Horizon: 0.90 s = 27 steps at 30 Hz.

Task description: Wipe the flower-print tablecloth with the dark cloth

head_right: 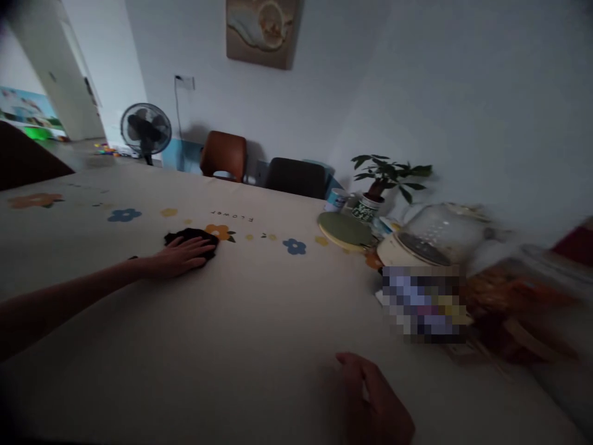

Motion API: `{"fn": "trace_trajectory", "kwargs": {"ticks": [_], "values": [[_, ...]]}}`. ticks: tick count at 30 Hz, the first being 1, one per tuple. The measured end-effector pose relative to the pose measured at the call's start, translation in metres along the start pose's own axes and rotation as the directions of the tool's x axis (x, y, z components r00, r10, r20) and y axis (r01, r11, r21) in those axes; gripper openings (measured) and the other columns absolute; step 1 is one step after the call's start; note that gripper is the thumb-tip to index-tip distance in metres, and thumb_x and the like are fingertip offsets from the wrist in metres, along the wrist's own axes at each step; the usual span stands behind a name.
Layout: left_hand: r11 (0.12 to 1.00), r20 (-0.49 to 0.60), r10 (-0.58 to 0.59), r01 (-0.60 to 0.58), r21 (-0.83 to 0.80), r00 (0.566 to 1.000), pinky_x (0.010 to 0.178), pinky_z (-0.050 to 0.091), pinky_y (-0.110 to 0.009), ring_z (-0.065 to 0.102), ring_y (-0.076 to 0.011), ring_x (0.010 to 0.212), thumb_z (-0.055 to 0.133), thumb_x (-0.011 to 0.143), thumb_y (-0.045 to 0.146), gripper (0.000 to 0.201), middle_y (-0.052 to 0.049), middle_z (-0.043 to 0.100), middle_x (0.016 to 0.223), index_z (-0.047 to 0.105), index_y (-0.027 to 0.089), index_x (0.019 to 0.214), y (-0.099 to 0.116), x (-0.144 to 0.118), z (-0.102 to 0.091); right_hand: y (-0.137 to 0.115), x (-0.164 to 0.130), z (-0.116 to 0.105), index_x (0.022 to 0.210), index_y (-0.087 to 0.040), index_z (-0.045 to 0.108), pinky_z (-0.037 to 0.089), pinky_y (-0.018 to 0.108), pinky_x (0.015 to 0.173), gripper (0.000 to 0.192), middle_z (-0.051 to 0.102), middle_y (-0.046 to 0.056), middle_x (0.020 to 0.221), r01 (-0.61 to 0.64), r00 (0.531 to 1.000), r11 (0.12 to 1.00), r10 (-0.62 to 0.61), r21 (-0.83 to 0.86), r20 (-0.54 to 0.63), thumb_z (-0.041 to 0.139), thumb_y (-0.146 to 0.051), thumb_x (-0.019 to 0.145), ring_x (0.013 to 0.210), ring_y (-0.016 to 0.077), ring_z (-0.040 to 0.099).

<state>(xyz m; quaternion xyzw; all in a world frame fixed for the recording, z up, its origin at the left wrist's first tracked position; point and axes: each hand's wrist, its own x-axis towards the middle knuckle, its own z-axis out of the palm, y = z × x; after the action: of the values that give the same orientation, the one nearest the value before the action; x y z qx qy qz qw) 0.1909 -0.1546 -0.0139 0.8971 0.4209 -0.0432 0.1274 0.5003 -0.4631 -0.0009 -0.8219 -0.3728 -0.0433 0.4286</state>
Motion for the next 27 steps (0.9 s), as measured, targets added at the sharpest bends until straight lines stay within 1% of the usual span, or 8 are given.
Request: {"fn": "trace_trajectory", "kwargs": {"ticks": [3, 7, 10, 15, 18, 21, 24, 27], "values": [[0.985, 0.028, 0.173, -0.173, -0.004, 0.984, 0.119, 0.0, -0.056, 0.005, -0.0251, 0.151, 0.016, 0.096, 0.061, 0.065, -0.001, 0.011, 0.162, 0.02, 0.034, 0.155, 0.071, 0.03, 0.007, -0.004, -0.002, -0.001, 0.08, -0.024, 0.07, 0.05, 0.025, 0.064, 0.032, 0.07, 0.003, 0.077, -0.024, 0.999, 0.996, 0.027, 0.086, -0.026, 0.048, -0.046, 0.087, 0.079, 0.0211, 0.067], [0.946, 0.044, 0.325, -0.324, -0.015, 0.945, 0.118, 0.0, -0.06, 0.005, -0.0251, 0.151, 0.017, 0.097, 0.06, 0.065, -0.002, 0.013, 0.162, 0.021, 0.032, 0.155, 0.154, 0.064, 0.012, -0.001, -0.004, -0.003, 0.077, -0.023, 0.07, 0.047, 0.022, 0.056, 0.032, 0.068, 0.002, 0.072, 0.045, 0.999, 0.985, -0.042, 0.166, -0.02, 0.048, -0.043, 0.089, 0.071, 0.0178, 0.065], [0.912, 0.054, 0.409, -0.406, -0.055, 0.911, 0.118, 0.0, -0.062, 0.005, -0.0257, 0.151, 0.018, 0.097, 0.058, 0.066, -0.003, 0.014, 0.162, 0.018, 0.029, 0.156, 0.202, 0.091, 0.014, 0.005, -0.003, -0.002, 0.076, -0.023, 0.07, 0.047, 0.021, 0.054, 0.031, 0.069, 0.001, 0.073, 0.12, 0.993, 0.97, -0.122, 0.211, -0.005, 0.048, -0.04, 0.092, 0.067, 0.0158, 0.064], [0.879, 0.002, 0.471, -0.468, -0.092, 0.882, 0.119, 0.003, -0.061, 0.011, -0.0259, 0.15, 0.027, 0.095, 0.053, 0.074, -0.012, 0.018, 0.161, 0.01, 0.015, 0.156, 0.27, 0.138, 0.021, 0.015, 0.0, 0.001, 0.076, -0.022, 0.068, 0.051, 0.024, 0.061, 0.032, 0.069, 0.001, 0.072, 0.268, 0.962, 0.937, -0.272, 0.223, -0.009, 0.047, -0.034, 0.096, 0.064, 0.016, 0.065], [0.852, 0.01, 0.519, -0.516, -0.082, 0.855, 0.119, 0.002, -0.061, 0.011, -0.0256, 0.15, 0.027, 0.095, 0.054, 0.069, -0.008, 0.021, 0.16, 0.019, 0.02, 0.155, 0.302, 0.164, 0.024, 0.018, 0.001, 0.002, 0.076, -0.021, 0.068, 0.051, 0.024, 0.063, 0.032, 0.069, 0.001, 0.071, 0.31, 0.949, 0.926, -0.316, 0.216, -0.005, 0.046, -0.031, 0.097, 0.063, 0.0155, 0.065], [0.869, 0.0, 0.49, -0.489, -0.074, 0.872, 0.115, -0.003, -0.067, 0.004, -0.0307, 0.15, 0.026, 0.094, 0.06, 0.068, -0.006, 0.015, 0.162, 0.025, 0.027, 0.154, 0.321, 0.185, 0.025, 0.021, 0.003, 0.004, 0.076, -0.02, 0.067, 0.049, 0.022, 0.059, 0.031, 0.067, 0.0, 0.068, 0.366, 0.929, 0.905, -0.367, 0.217, -0.036, 0.047, -0.029, 0.098, 0.06, 0.0135, 0.064], [0.904, -0.027, 0.42, -0.42, -0.073, 0.907, 0.108, -0.004, -0.075, 0.0, -0.0371, 0.149, 0.024, 0.094, 0.062, 0.068, -0.008, 0.011, 0.163, 0.029, 0.029, 0.153, 0.33, 0.199, 0.022, 0.023, 0.004, 0.006, 0.074, -0.019, 0.066, 0.048, 0.022, 0.058, 0.03, 0.066, 0.0, 0.066, 0.381, 0.925, 0.901, -0.374, 0.209, -0.074, 0.048, -0.027, 0.097, 0.058, 0.0126, 0.063], [0.89, -0.002, 0.452, -0.451, -0.07, 0.892, 0.111, 0.001, -0.073, 0.008, -0.0342, 0.149, 0.025, 0.095, 0.057, 0.062, -0.005, 0.019, 0.161, 0.032, 0.031, 0.151, 0.332, 0.199, 0.02, 0.022, 0.004, 0.005, 0.074, -0.019, 0.065, 0.049, 0.021, 0.06, 0.03, 0.066, 0.0, 0.066, 0.364, 0.932, 0.907, -0.351, 0.213, -0.094, 0.047, -0.026, 0.097, 0.058, 0.0123, 0.063]]}}
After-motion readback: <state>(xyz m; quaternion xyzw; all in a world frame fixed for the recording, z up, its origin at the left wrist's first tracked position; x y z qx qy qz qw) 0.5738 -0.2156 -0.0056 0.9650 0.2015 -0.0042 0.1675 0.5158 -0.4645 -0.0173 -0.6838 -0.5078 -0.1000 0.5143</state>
